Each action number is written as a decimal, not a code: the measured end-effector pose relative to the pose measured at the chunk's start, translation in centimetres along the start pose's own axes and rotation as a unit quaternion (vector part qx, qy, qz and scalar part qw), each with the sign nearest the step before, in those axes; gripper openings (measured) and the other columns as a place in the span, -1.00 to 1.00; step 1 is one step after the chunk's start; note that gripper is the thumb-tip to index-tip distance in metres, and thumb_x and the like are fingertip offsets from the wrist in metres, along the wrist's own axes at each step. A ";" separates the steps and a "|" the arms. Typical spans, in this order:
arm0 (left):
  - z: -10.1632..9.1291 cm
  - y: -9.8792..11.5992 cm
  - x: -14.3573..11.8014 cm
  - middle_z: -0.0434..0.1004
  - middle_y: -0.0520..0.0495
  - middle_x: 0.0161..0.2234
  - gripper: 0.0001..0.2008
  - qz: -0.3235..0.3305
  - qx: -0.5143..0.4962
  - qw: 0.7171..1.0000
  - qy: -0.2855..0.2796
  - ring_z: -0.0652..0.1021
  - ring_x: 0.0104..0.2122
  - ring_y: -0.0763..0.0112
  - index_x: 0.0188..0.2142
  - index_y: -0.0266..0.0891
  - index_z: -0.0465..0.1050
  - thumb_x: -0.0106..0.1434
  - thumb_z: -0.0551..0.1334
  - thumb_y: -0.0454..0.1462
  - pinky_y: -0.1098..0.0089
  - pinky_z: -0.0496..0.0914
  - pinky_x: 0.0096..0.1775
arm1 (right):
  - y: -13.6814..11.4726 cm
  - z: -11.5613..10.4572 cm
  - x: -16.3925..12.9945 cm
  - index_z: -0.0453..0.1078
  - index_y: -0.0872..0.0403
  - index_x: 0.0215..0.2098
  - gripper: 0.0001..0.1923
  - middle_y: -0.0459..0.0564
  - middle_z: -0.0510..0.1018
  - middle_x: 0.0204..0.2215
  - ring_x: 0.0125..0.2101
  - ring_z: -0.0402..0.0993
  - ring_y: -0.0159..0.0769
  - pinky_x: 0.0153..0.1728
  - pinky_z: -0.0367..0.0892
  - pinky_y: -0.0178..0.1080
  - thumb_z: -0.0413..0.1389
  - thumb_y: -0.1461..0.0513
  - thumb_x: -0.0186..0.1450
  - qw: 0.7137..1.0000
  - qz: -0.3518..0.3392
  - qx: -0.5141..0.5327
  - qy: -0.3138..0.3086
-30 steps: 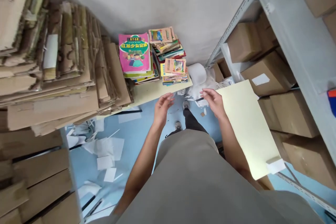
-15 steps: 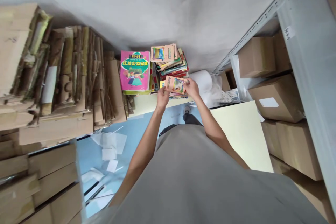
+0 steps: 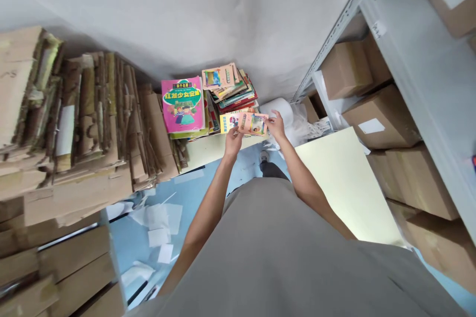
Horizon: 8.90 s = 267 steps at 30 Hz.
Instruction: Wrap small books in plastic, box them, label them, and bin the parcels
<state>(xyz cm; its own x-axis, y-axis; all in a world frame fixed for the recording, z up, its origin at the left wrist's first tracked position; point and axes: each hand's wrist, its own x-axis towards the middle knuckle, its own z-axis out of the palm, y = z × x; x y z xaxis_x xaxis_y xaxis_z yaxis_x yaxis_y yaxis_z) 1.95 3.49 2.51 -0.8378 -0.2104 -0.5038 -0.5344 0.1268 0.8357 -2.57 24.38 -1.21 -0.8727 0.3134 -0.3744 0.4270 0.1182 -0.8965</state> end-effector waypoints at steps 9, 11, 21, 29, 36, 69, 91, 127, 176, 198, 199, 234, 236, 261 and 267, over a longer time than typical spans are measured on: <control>3.7 -6.2 -12.8 0.77 -0.22 -0.03 -0.50 -0.041 -0.114 0.976 -0.182 0.74 -0.01 0.13 0.03 -0.20 0.62 0.30 0.54 0.08 0.14 0.60 0.09 | 4.6 -7.5 -18.9 0.49 -0.06 -0.08 -0.45 -0.05 0.78 -0.14 -0.16 0.77 -0.18 -0.01 0.72 -0.06 0.51 -0.05 0.08 0.942 0.052 0.309 0.120; 5.0 -7.9 -16.4 0.76 -0.16 -0.10 -0.48 -0.033 -0.114 0.963 -0.243 0.73 -0.04 0.16 -0.08 -0.18 0.65 0.25 0.55 0.16 0.18 0.60 0.06 | 6.2 -9.2 -24.1 0.49 -0.07 -0.09 -0.44 -0.03 0.80 -0.13 -0.13 0.79 -0.15 0.01 0.73 -0.04 0.53 -0.08 0.09 0.933 0.056 0.319 0.158; 9.1 -8.8 -26.4 0.81 -0.15 0.08 -0.51 0.007 -0.081 0.897 -0.435 0.73 0.10 0.07 0.00 -0.13 0.76 0.25 0.57 0.12 0.20 0.58 0.11 | 9.5 -17.3 -42.0 0.54 -0.08 -0.07 -0.42 -0.03 0.79 -0.15 -0.14 0.79 -0.16 -0.06 0.73 -0.07 0.54 -0.23 0.21 0.925 0.021 0.255 0.280; 14.3 -7.5 -29.0 0.79 -0.14 0.07 -0.57 0.030 0.009 0.881 -0.471 0.71 0.18 0.04 -0.02 -0.10 0.71 0.33 0.54 0.12 0.19 0.58 0.15 | 11.2 -22.2 -43.0 0.51 -0.08 -0.04 -0.38 -0.01 0.79 -0.18 -0.17 0.81 -0.13 -0.08 0.70 -0.07 0.51 -0.27 0.24 0.907 0.004 0.282 0.312; 21.7 -5.5 -32.8 0.79 -0.14 0.09 -0.50 0.068 0.028 0.857 -0.510 0.71 0.15 0.06 -0.01 -0.11 0.70 0.29 0.53 0.17 0.21 0.59 0.11 | 11.8 -29.4 -43.4 0.48 -0.10 -0.05 -0.45 -0.06 0.78 -0.18 -0.19 0.81 -0.18 -0.09 0.66 -0.11 0.47 -0.25 0.31 0.897 -0.022 0.310 0.316; 35.3 -6.9 -46.8 0.79 -0.16 0.19 -0.57 0.226 0.170 0.791 -0.543 0.72 0.24 -0.08 0.08 -0.07 0.79 0.38 0.54 0.09 -0.02 0.58 0.37 | 16.3 -42.8 -43.9 0.55 -0.15 0.30 -0.49 0.08 0.75 0.20 0.11 0.75 0.05 0.22 0.63 0.09 0.30 -0.14 0.48 0.883 -0.024 0.169 0.438; 32.0 -1.8 -34.7 0.86 -0.18 -0.07 -0.40 0.106 0.066 0.874 -0.470 0.77 -0.11 0.18 -0.01 -0.20 0.82 0.20 0.64 0.20 0.23 0.66 0.00 | 11.5 -40.6 -37.5 0.57 -0.05 0.33 -0.32 0.16 0.72 0.28 0.25 0.66 0.05 0.18 0.65 0.07 0.24 -0.30 0.51 0.894 -0.043 0.182 0.406; 32.6 6.8 -23.1 0.87 -0.14 0.02 -0.39 0.143 0.083 0.765 -0.623 0.81 -0.01 0.06 0.00 -0.15 0.84 0.26 0.58 0.26 0.05 0.73 0.11 | 1.3 -30.6 -28.8 0.67 -0.03 0.24 -0.30 0.22 0.77 0.25 0.23 0.76 0.10 0.18 0.70 0.09 0.31 -0.35 0.45 0.848 0.007 0.171 0.502; 30.8 2.1 -26.5 0.84 -0.17 -0.17 -0.29 0.071 0.094 0.853 -0.509 0.81 -0.14 0.09 -0.12 -0.20 0.78 -0.02 0.71 0.27 0.12 0.76 -0.07 | 10.0 -36.7 -34.6 0.71 -0.06 0.20 -0.25 0.02 0.80 -0.18 -0.09 0.77 -0.02 0.11 0.71 0.10 0.24 -0.42 0.46 0.918 -0.031 0.243 0.313; 30.7 2.3 -27.3 0.75 -0.25 0.15 -0.38 0.253 0.144 0.812 -0.506 0.73 0.01 0.18 0.15 -0.14 0.67 0.36 0.51 0.24 0.27 0.66 -0.03 | 7.6 -35.4 -33.0 0.68 -0.05 0.18 -0.39 0.06 0.85 0.06 0.11 0.78 0.01 0.23 0.69 0.10 0.36 -0.29 0.46 0.881 -0.041 0.303 0.362; 30.9 2.3 -26.8 0.78 -0.22 0.05 -0.37 0.217 0.146 0.806 -0.532 0.73 -0.03 0.18 0.05 -0.16 0.69 0.34 0.51 0.28 0.28 0.65 -0.05 | 7.7 -35.5 -32.9 0.68 -0.05 0.19 -0.39 0.06 0.85 0.08 0.11 0.79 0.02 0.25 0.68 0.11 0.36 -0.28 0.46 0.883 -0.041 0.302 0.357; 30.7 5.8 -23.7 0.85 -0.13 0.02 -0.76 0.331 0.125 0.721 -0.595 0.79 0.07 0.12 -0.22 -0.05 0.79 0.40 0.55 0.02 0.10 0.67 0.13 | 8.4 -36.1 -33.9 0.72 -0.16 -0.14 -0.68 -0.05 0.81 0.07 0.32 0.67 -0.01 0.53 0.45 0.20 0.40 -0.18 0.50 0.895 -0.151 0.209 0.365; 30.4 5.7 -23.7 0.85 -0.15 0.05 -0.74 0.342 0.114 0.722 -0.591 0.79 0.11 0.11 -0.26 -0.06 0.75 0.43 0.53 0.01 0.04 0.64 0.23 | 8.0 -35.8 -34.0 0.69 -0.17 -0.19 -0.69 -0.07 0.81 0.08 0.35 0.66 -0.03 0.57 0.39 0.22 0.36 -0.14 0.54 0.889 -0.175 0.207 0.368; 30.8 5.1 -24.9 0.36 0.11 -0.62 -0.42 0.265 0.206 0.769 -0.544 0.42 -0.61 0.42 -0.23 -0.13 0.64 0.50 0.35 0.32 0.35 0.43 -0.46 | 7.6 -35.6 -34.0 0.51 -0.02 -0.27 -0.36 -0.01 0.73 -0.48 -0.48 0.62 -0.25 -0.46 0.41 -0.21 0.32 -0.38 0.43 0.918 0.008 0.253 0.305; 31.5 5.3 -26.2 0.66 -0.07 -0.32 -0.38 0.301 0.183 0.768 -0.535 0.65 -0.32 0.29 -0.08 -0.10 0.68 0.61 0.16 0.33 0.30 0.59 -0.21 | 9.5 -35.5 -33.7 0.55 -0.04 -0.12 -0.23 0.04 0.79 -0.26 -0.32 0.69 -0.19 -0.28 0.58 -0.14 0.11 -0.52 0.45 0.901 0.035 0.315 0.296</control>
<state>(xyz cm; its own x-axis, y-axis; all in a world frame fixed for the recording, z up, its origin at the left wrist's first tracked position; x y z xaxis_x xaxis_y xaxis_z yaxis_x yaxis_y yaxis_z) 17.53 40.18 13.24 -0.4527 0.8854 -0.1056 0.1546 0.1946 0.9686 39.25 48.37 11.32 -0.4894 0.7697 -0.4099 0.0942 -0.4206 -0.9023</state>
